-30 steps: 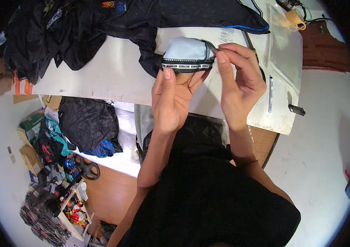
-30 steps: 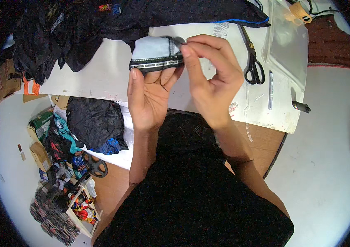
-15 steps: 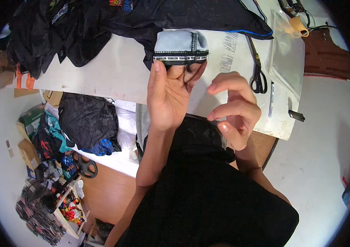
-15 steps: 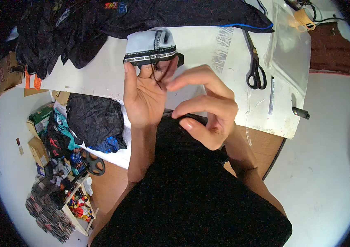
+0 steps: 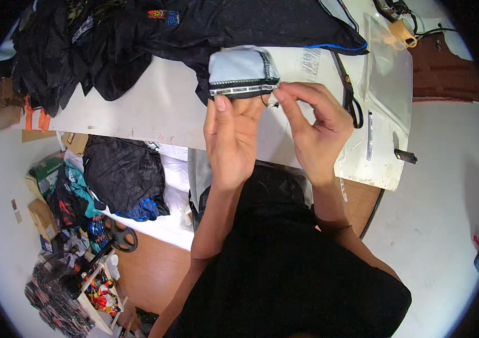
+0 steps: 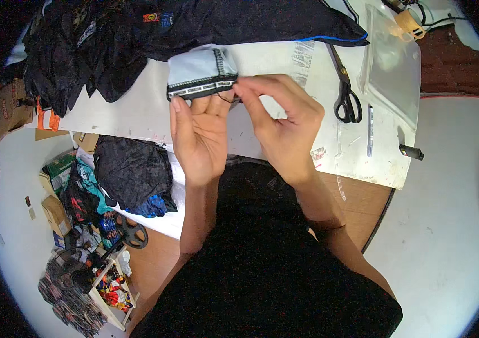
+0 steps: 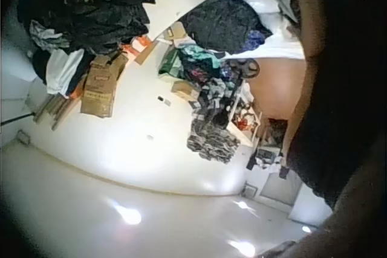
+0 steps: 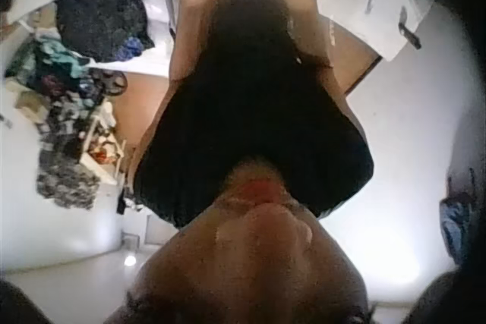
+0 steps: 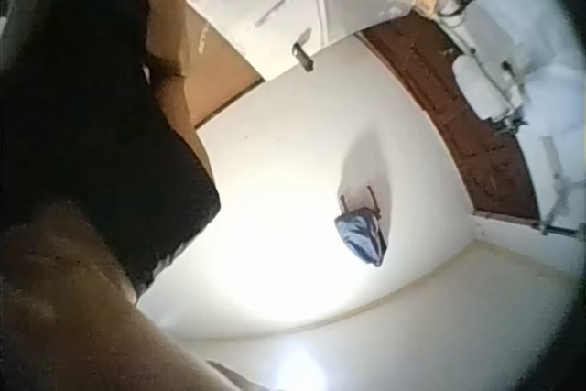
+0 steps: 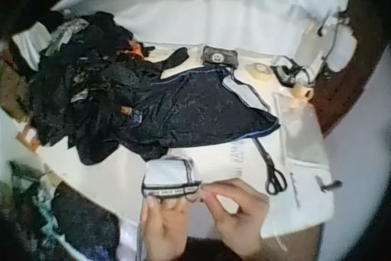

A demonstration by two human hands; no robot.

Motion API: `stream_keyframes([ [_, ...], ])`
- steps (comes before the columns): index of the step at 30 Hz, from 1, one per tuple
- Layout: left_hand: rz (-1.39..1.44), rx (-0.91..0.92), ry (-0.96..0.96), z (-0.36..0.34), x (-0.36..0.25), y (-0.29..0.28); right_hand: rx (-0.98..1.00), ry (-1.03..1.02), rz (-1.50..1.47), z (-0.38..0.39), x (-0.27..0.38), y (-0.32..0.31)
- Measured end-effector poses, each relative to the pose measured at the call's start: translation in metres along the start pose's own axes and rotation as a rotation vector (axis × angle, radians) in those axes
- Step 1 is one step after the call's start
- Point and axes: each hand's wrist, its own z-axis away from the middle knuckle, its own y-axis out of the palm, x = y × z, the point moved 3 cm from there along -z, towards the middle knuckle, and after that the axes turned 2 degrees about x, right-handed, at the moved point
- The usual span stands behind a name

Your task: Cutting and trimming elastic tape from black sportswear fabric using large tailoring scissors.

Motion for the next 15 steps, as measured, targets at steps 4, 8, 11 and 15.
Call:
stream_keyframes([
  [4,0.090,0.061,0.021,-0.007,-0.002,-0.003,0.204,0.153,-0.092,0.013,-0.002,-0.006],
  [8,0.102,0.054,0.005,-0.014,-0.002,-0.007,0.330,0.246,-0.017,0.021,-0.018,-0.033],
  [11,0.044,0.041,0.028,-0.021,-0.005,-0.001,-0.063,0.223,0.523,0.020,-0.057,-0.077],
  [15,0.024,0.030,0.086,-0.025,-0.006,0.001,-0.035,0.309,0.826,0.048,-0.133,-0.122],
])
